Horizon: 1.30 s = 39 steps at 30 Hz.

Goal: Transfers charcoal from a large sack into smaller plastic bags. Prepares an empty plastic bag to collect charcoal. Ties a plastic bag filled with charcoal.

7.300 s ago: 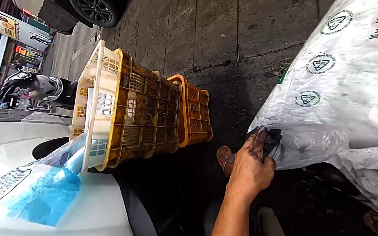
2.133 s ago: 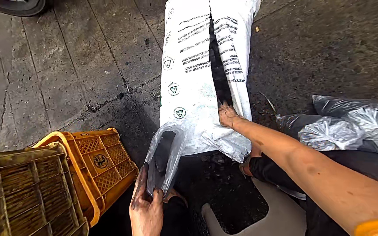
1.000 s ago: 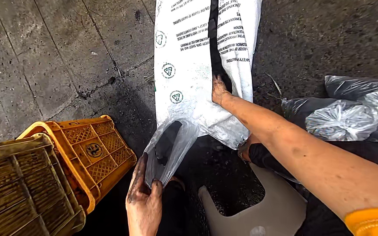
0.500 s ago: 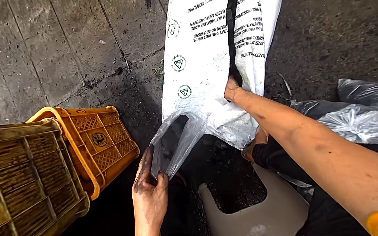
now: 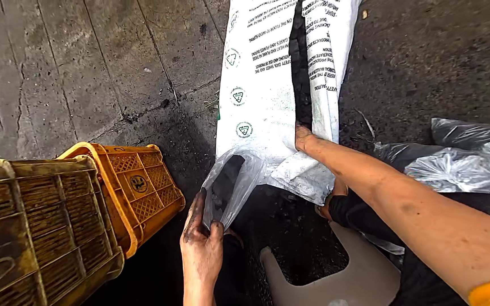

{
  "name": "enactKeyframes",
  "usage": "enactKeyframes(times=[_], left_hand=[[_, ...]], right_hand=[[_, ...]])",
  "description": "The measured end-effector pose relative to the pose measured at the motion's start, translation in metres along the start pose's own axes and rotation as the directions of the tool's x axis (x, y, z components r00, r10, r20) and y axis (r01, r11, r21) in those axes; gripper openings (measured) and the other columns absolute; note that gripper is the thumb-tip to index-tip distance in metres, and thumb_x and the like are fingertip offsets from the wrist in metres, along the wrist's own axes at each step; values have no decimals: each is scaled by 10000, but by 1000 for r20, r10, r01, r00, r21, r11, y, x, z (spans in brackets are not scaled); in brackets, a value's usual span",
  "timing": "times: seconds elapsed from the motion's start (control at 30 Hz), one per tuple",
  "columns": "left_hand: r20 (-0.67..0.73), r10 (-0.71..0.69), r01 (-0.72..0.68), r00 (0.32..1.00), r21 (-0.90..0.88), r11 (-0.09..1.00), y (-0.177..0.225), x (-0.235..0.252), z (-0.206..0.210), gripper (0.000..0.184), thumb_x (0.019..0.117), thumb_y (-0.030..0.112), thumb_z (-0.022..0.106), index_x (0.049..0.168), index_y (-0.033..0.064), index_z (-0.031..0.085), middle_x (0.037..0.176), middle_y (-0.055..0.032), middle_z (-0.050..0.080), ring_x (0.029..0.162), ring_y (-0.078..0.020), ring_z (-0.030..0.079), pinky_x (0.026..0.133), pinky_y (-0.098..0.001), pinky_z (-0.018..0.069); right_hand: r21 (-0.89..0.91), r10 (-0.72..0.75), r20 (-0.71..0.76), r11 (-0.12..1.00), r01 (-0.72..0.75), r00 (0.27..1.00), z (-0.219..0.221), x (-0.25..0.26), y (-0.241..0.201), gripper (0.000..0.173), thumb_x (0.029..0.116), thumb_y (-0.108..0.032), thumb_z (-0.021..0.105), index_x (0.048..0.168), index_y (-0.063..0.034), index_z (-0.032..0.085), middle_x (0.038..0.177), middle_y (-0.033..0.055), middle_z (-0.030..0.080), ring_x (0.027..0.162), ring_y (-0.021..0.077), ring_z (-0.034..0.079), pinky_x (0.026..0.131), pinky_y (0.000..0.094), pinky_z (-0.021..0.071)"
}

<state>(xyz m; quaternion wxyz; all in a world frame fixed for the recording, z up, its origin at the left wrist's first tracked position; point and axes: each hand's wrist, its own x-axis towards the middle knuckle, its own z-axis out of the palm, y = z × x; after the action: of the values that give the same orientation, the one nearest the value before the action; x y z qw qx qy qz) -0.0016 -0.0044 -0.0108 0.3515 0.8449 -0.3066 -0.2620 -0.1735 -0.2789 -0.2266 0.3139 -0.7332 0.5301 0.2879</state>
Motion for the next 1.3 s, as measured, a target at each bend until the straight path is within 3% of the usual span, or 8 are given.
enactKeyframes(times=[0.53,0.7,0.77,0.83,0.9,1.03,1.2,1.3], left_hand=[[-25,-40,38,999,-77,996,0,-9,-11,586,798,-15,570,1383,-46,591,1473,-202,544,1334,-135,552,1049,-251,457],[-22,-32,30,999,-86,996,0,-6,-11,588,810,-21,572,1397,-52,573,1483,-208,531,1339,-151,548,1058,-265,452],[-32,-15,12,999,-86,996,1,-5,-9,590,808,-15,568,1397,-48,575,1479,-206,537,1343,-160,545,1061,-278,448],[-41,-17,13,999,-98,995,2,-5,-8,588,814,-22,574,1401,-47,571,1479,-205,537,1344,-168,545,1068,-293,445],[-43,-26,22,999,-105,994,4,-7,-8,592,820,-27,583,1411,-40,565,1483,-202,535,1347,-172,544,1076,-298,442],[-32,-40,35,999,-125,992,6,-8,-7,576,843,-37,584,1418,-35,559,1507,-192,513,1351,-169,538,1076,-300,439],[-30,-38,32,999,-184,982,10,-12,-8,595,836,-27,586,1429,-41,544,1518,-188,502,1358,-172,527,1076,-316,437],[-23,-49,41,999,-248,968,10,-14,-12,609,835,-25,588,1442,-31,534,1524,-179,496,1329,-153,548,1042,-301,464]], right_hand=[[-74,-22,-69,997,17,997,10,4,-2,568,911,-97,728,1400,101,517,1429,312,532,1372,465,481,1129,615,369],[146,77,-217,988,-46,973,-22,-4,13,603,968,-198,689,1447,91,464,1436,343,513,1344,516,493,1066,690,395],[459,158,-356,888,26,921,-38,-8,21,561,976,-170,676,1438,84,484,1409,345,535,1344,495,502,1093,669,386],[815,294,-388,552,176,873,-57,-21,18,529,1000,-218,672,1439,17,492,1388,272,566,1278,373,562,1064,557,453],[932,338,-334,257,255,880,-78,-43,8,534,993,-393,669,1421,-119,508,1245,151,596,1017,242,602,851,456,520],[837,-18,-539,97,538,842,-93,-111,-22,485,1032,-359,558,1431,-116,428,1088,59,614,822,182,679,695,403,608],[745,-588,-624,-252,617,514,-55,-172,-94,648,811,-608,778,1299,-260,533,1072,-51,677,867,140,696,697,373,630],[774,-760,-481,-134,618,438,-25,-180,-129,740,786,-475,824,1333,-98,498,1083,5,688,935,110,680,827,340,593]])
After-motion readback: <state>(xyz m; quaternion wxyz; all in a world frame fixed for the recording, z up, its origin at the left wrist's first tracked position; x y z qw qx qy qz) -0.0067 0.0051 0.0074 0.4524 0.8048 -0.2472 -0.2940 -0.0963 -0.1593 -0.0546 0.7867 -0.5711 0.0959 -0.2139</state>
